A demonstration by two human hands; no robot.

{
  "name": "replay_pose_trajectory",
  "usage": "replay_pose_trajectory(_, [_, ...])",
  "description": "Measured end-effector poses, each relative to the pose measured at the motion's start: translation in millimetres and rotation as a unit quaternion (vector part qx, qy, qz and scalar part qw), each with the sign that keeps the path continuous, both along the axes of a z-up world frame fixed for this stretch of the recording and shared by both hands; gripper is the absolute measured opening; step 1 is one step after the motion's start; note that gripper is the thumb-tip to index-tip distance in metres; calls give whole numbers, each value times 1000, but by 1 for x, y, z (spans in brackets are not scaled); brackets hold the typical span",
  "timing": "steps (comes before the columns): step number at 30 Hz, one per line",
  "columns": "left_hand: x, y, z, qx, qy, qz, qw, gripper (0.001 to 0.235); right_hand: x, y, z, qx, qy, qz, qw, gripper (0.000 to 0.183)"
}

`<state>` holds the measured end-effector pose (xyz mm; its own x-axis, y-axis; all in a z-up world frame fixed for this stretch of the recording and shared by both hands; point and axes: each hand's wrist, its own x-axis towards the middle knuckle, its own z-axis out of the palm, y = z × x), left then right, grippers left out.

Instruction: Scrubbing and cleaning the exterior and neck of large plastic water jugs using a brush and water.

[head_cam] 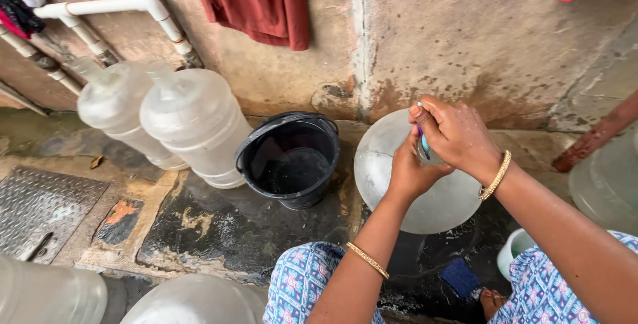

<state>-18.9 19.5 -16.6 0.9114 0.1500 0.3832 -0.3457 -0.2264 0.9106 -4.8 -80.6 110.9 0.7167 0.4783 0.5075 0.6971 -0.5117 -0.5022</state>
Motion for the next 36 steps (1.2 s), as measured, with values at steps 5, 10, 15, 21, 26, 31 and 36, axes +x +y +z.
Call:
replay_pose_trajectory(5, [-3,1,8,-14,6,-12,1000,89,2,-5,-12,-32,26,-27,999,34])
replay_pose_trajectory(10, [0,-28,22,-19,2,-28,999,90,-8,-38,-29,38,-5,-63,997,36])
replay_pose_trajectory(15, [18,-64,11,27,16,-42,999,62,-9,-91,-32,77,-38,-38,996,31])
replay_pose_trajectory(21, [17,-113,6,121,-60,-125,983,71,-6,-163,-35,192,198,-98,956,29])
replay_pose_trajectory(26, [12,-114,-4,225,-17,-191,955,62,-25,-187,-34,27,234,-41,971,23])
replay_pose_trajectory(31, [19,-104,-11,144,-98,-297,939,51,-50,-173,-18,-50,31,-82,995,14])
replay_pose_trajectory(36, [18,-118,19,147,-2,-279,949,71,-24,-179,-30,49,79,-143,985,19])
